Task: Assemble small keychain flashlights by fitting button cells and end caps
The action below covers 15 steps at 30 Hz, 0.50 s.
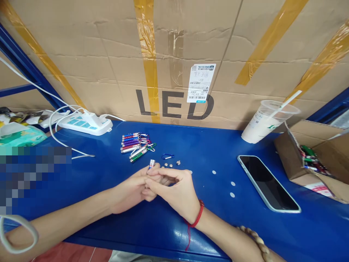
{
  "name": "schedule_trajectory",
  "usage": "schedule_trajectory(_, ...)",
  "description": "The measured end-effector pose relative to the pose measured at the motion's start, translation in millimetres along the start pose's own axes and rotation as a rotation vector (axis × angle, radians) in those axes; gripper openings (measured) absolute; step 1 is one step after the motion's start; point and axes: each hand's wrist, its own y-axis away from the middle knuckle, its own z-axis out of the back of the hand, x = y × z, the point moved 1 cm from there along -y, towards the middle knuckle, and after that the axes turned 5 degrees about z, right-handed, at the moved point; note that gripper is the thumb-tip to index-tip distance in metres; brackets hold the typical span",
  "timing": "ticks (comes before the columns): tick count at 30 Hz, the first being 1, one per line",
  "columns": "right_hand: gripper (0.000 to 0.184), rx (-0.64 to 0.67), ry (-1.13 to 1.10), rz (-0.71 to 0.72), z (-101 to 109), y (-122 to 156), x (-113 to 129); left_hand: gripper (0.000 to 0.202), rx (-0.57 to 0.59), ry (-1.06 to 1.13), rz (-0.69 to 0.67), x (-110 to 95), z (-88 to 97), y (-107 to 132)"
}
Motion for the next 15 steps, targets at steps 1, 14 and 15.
schedule_trajectory(1, 0.010, -0.015, -0.011, -0.031, 0, 0, 0, 0.027, 0.012, -0.017, 0.007, 2, -1.4, -1)
schedule_trajectory(14, 0.025, 0.282, -0.241, -0.061, 12, -7, 15, 0.019, 0.176, 0.129, 0.004, -7, -0.3, 3)
schedule_trajectory(15, 0.027, 0.300, -0.238, -0.057, 12, -6, 14, 0.018, 0.171, 0.144, 0.009, -7, -0.2, 3)
